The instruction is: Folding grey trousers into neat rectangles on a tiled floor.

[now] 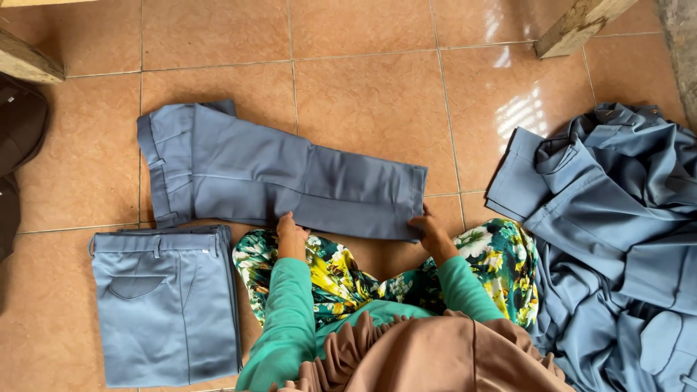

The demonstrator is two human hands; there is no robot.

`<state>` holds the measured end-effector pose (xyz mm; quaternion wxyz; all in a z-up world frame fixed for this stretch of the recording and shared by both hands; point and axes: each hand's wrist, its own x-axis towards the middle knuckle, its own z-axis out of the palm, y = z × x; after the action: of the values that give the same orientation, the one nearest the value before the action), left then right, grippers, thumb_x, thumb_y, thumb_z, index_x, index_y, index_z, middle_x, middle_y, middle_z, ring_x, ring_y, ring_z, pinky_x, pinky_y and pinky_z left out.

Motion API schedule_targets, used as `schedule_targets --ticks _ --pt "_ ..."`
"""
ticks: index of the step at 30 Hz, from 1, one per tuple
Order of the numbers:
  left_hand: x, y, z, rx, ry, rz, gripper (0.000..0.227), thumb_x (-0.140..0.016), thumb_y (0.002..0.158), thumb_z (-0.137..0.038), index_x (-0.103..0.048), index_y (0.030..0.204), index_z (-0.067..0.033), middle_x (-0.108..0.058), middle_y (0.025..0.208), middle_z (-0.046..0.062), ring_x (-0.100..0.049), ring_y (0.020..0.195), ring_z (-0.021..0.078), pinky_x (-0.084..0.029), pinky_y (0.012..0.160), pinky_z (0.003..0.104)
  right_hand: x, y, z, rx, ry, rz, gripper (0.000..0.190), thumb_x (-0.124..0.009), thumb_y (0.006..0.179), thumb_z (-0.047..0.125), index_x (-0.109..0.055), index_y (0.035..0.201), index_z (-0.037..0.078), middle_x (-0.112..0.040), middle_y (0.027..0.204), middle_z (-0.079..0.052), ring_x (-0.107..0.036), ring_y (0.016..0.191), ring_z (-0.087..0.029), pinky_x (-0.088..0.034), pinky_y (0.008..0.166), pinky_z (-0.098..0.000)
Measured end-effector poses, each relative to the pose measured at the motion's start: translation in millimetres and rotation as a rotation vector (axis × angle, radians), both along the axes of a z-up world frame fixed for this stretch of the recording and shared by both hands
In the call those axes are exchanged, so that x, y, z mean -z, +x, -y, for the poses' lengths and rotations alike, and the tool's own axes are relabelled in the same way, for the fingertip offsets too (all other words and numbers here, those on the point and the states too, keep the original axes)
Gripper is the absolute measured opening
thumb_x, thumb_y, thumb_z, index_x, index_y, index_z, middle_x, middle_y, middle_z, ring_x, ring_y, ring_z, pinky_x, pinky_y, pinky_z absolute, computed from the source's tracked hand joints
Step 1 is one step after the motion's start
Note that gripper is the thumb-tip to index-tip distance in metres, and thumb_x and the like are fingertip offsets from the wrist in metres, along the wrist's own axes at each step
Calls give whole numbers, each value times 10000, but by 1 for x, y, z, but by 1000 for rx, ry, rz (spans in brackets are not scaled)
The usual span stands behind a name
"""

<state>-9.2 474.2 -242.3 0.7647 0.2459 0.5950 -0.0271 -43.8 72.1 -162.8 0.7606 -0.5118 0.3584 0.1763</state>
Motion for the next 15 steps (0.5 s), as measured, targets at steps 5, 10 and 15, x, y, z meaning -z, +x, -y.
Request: schedule_targets --ticks 5,10,15 --pt "23 -3 0 490 310 -131 741 -618 1021 -320 -230 1603 -76 -264 1648 161 -264 1512 305 -277 1200 574 -15 -10 -9 25 -213 3 792 -799 784 34 -488 1493 199 -588 1233 -155 -570 1109 -403 -464 817 -544" --pt "-41 -8 27 154 316 -117 723 -591 1040 -360 -274 1562 27 -289 1572 325 -325 1442 479 -378 1092 708 -32 6 -12 73 -349 209 598 -759 814 -4 -568 1376 62 -620 951 -86 -615 857 -229 -511 748 -341" --pt "30 -10 16 604 746 -244 899 -452 1065 -520 70 1614 -36 -42 1675 293 -101 1562 412 15 1279 550 14 17 3 -310 -942 49 697 -831 808 406 -600 1380 82 -751 1103 -179 -699 1116 -368 -508 960 -497"
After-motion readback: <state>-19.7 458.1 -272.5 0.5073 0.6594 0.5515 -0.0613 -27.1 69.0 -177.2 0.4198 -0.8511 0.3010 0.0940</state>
